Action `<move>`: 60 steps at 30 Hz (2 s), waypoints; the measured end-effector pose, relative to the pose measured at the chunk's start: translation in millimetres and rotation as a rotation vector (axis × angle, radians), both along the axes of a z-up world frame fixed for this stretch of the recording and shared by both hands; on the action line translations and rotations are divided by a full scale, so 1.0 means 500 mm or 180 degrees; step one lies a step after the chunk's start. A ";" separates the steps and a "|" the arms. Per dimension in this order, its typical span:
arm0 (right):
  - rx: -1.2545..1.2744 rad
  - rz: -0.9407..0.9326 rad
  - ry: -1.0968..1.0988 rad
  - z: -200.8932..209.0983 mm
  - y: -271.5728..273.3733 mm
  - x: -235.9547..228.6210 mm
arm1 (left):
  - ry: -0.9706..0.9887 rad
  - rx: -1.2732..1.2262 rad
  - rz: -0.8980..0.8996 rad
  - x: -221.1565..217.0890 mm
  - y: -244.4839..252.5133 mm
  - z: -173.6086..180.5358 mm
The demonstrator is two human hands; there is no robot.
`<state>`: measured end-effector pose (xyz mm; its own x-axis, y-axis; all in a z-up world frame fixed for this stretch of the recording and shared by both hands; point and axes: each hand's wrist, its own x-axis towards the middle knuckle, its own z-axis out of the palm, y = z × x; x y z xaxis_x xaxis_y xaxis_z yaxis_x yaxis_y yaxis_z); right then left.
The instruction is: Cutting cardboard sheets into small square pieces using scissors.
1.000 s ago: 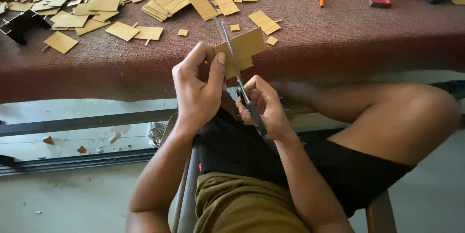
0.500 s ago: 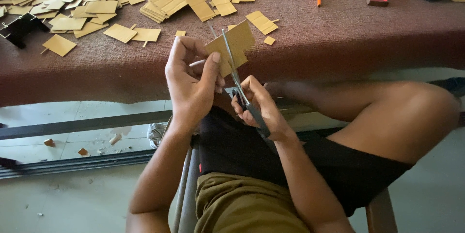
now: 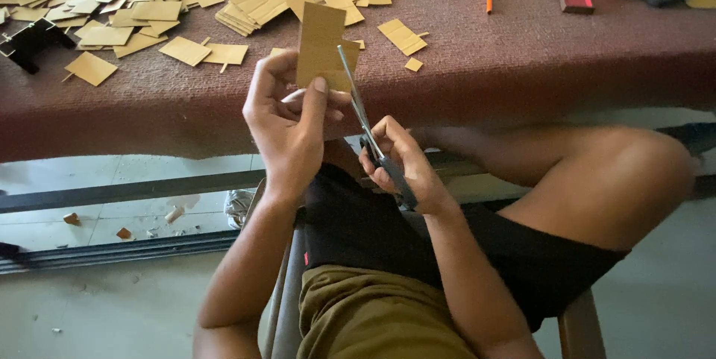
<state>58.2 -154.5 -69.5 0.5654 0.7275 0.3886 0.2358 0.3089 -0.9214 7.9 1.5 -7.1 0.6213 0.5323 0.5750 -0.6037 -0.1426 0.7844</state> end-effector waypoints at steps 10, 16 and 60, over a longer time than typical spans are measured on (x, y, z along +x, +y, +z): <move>0.0109 -0.0048 0.0071 -0.051 0.010 0.048 | 0.0011 -0.0217 -0.0438 0.060 0.035 -0.098; 0.0139 0.0102 0.0183 -0.048 0.001 0.042 | 0.0095 -0.0424 -0.0470 0.025 0.026 -0.047; -0.0856 0.0160 -0.0113 0.233 0.084 0.610 | 0.1245 0.0460 -0.1438 0.512 0.227 0.169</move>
